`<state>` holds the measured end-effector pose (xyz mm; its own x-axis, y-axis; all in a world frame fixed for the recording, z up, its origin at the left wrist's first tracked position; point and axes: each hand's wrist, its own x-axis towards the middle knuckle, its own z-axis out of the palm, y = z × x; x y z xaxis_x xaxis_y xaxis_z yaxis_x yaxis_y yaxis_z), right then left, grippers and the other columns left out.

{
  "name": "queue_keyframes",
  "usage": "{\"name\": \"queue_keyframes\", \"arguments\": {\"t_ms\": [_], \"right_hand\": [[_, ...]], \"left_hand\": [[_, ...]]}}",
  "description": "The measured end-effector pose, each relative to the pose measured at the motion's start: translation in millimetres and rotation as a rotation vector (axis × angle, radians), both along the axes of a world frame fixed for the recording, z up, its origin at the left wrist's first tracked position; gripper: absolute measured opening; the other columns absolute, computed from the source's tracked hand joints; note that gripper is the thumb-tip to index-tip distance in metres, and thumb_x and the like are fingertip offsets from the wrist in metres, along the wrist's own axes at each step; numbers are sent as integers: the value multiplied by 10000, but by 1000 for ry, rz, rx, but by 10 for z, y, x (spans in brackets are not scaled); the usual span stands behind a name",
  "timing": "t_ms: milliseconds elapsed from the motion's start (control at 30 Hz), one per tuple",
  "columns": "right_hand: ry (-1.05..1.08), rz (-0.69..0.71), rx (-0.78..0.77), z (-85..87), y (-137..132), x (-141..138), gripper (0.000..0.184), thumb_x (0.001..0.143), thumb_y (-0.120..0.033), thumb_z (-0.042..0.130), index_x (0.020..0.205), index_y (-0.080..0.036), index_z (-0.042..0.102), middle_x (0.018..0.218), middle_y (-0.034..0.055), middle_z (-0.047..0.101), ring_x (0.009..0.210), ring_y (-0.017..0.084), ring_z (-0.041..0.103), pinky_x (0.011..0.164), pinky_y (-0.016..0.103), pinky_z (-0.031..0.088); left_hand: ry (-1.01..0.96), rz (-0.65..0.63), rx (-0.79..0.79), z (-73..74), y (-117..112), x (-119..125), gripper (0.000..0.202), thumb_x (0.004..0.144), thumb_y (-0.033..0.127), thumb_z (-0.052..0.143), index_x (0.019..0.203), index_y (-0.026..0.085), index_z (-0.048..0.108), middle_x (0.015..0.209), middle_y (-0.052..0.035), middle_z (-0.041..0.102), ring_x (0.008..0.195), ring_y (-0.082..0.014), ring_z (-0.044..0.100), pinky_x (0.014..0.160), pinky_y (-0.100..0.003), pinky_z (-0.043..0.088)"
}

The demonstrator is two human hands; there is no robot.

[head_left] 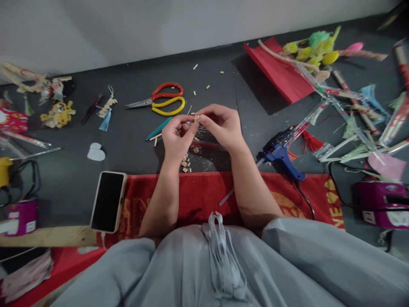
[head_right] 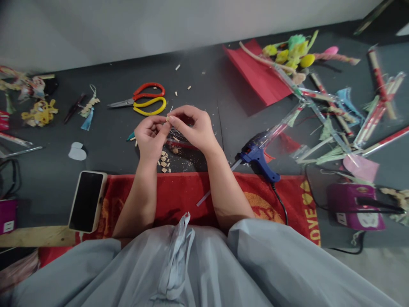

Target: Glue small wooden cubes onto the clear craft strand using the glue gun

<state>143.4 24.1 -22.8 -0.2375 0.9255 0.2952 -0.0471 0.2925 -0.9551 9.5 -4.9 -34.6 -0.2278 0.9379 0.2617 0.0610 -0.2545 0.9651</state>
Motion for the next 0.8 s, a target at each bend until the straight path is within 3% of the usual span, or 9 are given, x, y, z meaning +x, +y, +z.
{"name": "queue_keyframes", "arguments": {"t_ms": [333,500,800], "right_hand": [[116,41,-171,18,33,1,321,675,-456,757,772,-161,677,733,-6,668,660,71,594,627,226,498],[118,53,-188,9,30,-3,314,678,-459,753,764,-164,685,719,-11,671,649,65,586,629,224,494],[150,67,-215,0,36,-17,357,650,-487,761,768,-159,686,737,-11,680,673,69,604,664,228,517]], "left_hand": [[-34,57,-40,21,17,-10,268,681,459,747,740,204,690,475,66,425,428,-29,338,415,-185,275],[-7,42,22,-3,26,-21,212,722,412,730,849,243,712,475,71,403,419,-32,329,416,-191,273],[76,82,115,-13,31,-20,158,738,371,724,824,239,726,707,14,673,469,-29,428,466,-191,378]]}}
